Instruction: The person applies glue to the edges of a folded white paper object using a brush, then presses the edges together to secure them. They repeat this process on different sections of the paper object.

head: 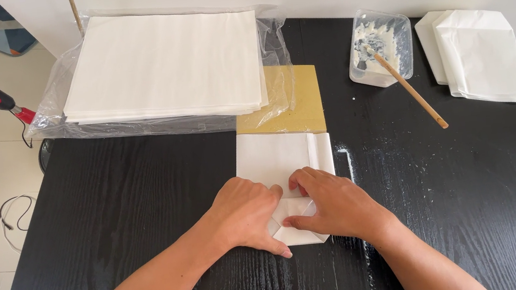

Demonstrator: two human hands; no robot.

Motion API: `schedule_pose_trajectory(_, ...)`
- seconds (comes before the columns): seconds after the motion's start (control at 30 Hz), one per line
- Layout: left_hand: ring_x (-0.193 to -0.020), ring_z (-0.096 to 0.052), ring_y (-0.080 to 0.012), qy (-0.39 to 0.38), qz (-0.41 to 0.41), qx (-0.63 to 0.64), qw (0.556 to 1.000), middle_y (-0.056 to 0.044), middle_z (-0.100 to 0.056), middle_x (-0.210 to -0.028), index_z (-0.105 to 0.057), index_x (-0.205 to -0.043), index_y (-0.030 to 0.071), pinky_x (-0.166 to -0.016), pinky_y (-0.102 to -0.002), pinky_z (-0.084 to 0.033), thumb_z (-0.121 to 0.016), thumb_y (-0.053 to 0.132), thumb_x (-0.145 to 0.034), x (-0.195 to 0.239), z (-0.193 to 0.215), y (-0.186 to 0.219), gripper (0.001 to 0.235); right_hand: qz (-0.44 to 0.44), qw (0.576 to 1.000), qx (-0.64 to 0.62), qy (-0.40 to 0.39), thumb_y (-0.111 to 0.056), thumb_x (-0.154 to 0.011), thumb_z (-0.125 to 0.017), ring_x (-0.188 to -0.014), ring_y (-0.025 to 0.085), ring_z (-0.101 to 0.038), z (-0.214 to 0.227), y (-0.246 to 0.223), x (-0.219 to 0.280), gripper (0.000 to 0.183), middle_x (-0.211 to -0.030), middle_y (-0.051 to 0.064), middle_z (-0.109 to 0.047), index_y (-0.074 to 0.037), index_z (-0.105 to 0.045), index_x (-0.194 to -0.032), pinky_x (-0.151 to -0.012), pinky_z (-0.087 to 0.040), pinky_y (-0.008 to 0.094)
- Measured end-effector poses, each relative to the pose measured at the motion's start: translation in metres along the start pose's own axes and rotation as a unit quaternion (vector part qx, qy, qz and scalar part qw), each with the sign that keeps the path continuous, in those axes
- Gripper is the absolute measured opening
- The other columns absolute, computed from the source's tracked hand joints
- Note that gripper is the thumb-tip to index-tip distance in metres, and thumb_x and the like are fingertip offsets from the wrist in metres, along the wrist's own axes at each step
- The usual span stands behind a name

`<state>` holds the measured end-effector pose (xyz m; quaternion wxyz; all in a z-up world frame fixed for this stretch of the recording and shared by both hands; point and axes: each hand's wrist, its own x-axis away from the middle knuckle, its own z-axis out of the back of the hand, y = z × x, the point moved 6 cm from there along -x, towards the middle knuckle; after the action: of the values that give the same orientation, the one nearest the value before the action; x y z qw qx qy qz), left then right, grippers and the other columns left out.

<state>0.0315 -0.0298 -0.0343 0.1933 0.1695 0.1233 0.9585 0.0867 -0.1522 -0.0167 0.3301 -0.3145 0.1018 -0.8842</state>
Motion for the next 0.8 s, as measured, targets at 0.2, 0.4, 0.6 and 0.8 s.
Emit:
schedule_pose_trajectory(0.2, -0.067, -0.071, -0.0304, -0.003, 0.005, 0.005, 1.000, -0.013, -0.067, -0.069, -0.067, -0.099, 0.004, -0.061, -0.039, -0.056, -0.067, 0.080, -0.070, -0.001, 0.004, 0.003, 0.082, 0.103, 0.953, -0.111, 0.264, -0.023, -0.077, -0.087, -0.077, 0.040, -0.073, 0.034, 0.016, 0.016, 0.038, -0.085, 0.022, -0.076, -0.007, -0.075, -0.109, -0.068, -0.058, 0.051)
schedule_pose_trajectory(0.4, -0.057, -0.058, -0.0249, -0.047, 0.070, -0.032, 0.996, -0.002, -0.062, -0.068, -0.057, -0.087, 0.010, -0.050, -0.041, -0.042, -0.060, 0.078, -0.092, -0.015, -0.017, -0.009, 0.068, 0.106, 0.693, -0.009, 0.713, 0.008, -0.106, -0.083, -0.077, 0.023, -0.055, 0.086, 0.125, 0.091, 0.020, -0.088, 0.010, -0.060, 0.001, -0.066, -0.099, -0.074, -0.046, 0.037)
schedule_pose_trajectory(0.6, -0.062, -0.061, -0.0284, -0.033, 0.084, -0.034, 0.995, -0.004, -0.064, -0.071, -0.057, -0.083, 0.011, -0.054, -0.043, -0.045, -0.054, 0.073, -0.098, -0.015, -0.020, -0.010, 0.064, -0.111, 0.762, -0.140, 0.623, 0.005, -0.096, -0.032, -0.103, 0.032, -0.051, 0.114, 0.183, 0.091, 0.035, -0.121, 0.019, -0.051, 0.001, -0.046, -0.128, -0.081, -0.044, 0.044)
schedule_pose_trajectory(0.8, -0.069, -0.072, -0.0319, -0.001, 0.048, 0.000, 0.999, -0.014, -0.068, -0.070, -0.070, -0.094, 0.002, -0.064, -0.041, -0.055, -0.053, 0.052, -0.099, -0.004, 0.006, 0.003, 0.053, -0.096, 0.829, -0.217, 0.507, -0.013, -0.094, -0.079, -0.089, 0.035, -0.067, 0.095, 0.163, 0.046, 0.054, -0.116, 0.024, -0.065, -0.002, -0.057, -0.142, -0.078, -0.051, 0.048)
